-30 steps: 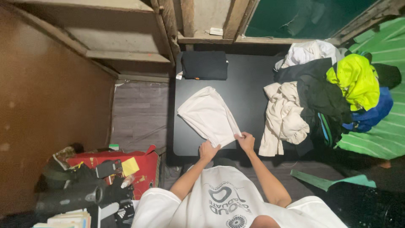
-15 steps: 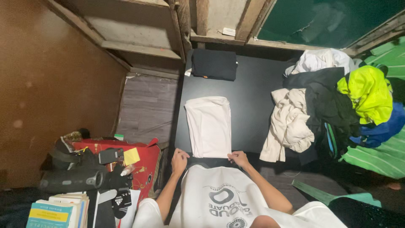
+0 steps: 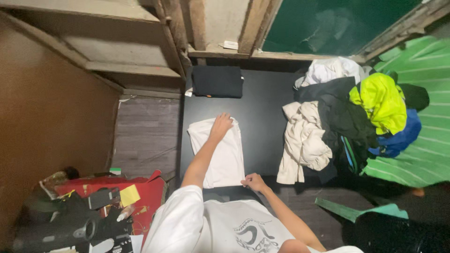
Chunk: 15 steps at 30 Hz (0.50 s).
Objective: The person empties a laundry basket onto a table and folds several items of clothing one by one, including a two-toned t-shirt, a black t-shirt, a white t-shirt, neon shorts, and black pants. The folded items are stacked on the table.
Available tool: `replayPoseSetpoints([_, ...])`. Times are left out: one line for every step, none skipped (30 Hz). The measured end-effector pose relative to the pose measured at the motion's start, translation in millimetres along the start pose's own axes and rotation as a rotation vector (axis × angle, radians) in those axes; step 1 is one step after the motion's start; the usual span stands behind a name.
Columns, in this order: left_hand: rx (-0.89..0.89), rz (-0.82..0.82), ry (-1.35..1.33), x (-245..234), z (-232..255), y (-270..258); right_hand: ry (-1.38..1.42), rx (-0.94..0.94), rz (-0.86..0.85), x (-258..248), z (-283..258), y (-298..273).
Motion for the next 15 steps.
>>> replayPoseSetpoints([0.017,-0.091,0.005,5,-3,10,0.037,0.007,0.003,2,2,-1])
replayPoseSetpoints([0.035,-0.181,0.012,9,-5,20,0.074,0.013,0.007,3,4,-2])
replayPoseSetpoints([-0.002,-0.232,-0.080,13,-9,30,0.077,0.005,0.013,6,5,-3])
replayPoseSetpoints([-0.038,-0.278,-0.169,14,-12,42,0.077,-0.006,0.024,5,5,-2])
replayPoseSetpoints([-0.074,-0.326,-0.258,15,-13,53,0.078,-0.017,0.035,4,4,-1])
replayPoseSetpoints([-0.136,-0.344,-0.239,15,-15,57,0.099,-0.010,0.039,5,5,-1])
replayPoseSetpoints([-0.198,-0.363,-0.220,16,-18,57,0.119,-0.003,0.043,7,4,0])
replayPoseSetpoints([-0.267,-0.379,-0.201,15,-20,55,0.136,0.004,0.039,8,4,-1])
replayPoseSetpoints([-0.140,-0.293,-0.219,15,-17,55,0.127,0.027,0.040,10,5,-2])
replayPoseSetpoints([-0.013,-0.199,-0.234,12,-16,59,0.112,0.044,0.042,7,4,-1])
replayPoseSetpoints([0.114,-0.105,-0.246,9,-14,63,0.098,0.061,0.044,3,3,2])
replayPoseSetpoints([0.094,0.034,-0.242,6,-13,58,0.094,0.038,0.041,5,3,1])
replayPoseSetpoints([0.074,0.172,-0.237,5,-12,51,0.090,0.015,0.038,5,3,1])
replayPoseSetpoints([0.050,0.310,-0.230,2,-11,43,0.085,-0.007,0.032,6,2,0])
replayPoseSetpoints([-0.144,0.252,-0.253,1,-11,29,0.121,0.033,0.024,7,3,-2])
Point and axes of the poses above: each hand's wrist, its own y-axis towards the middle knuckle, its own x-axis out of the palm, z = x × y, the point moved 1 cm from there along y, towards the middle knuckle, and after that the axes turned 6 degrees about -z, right-handed, at the moved point
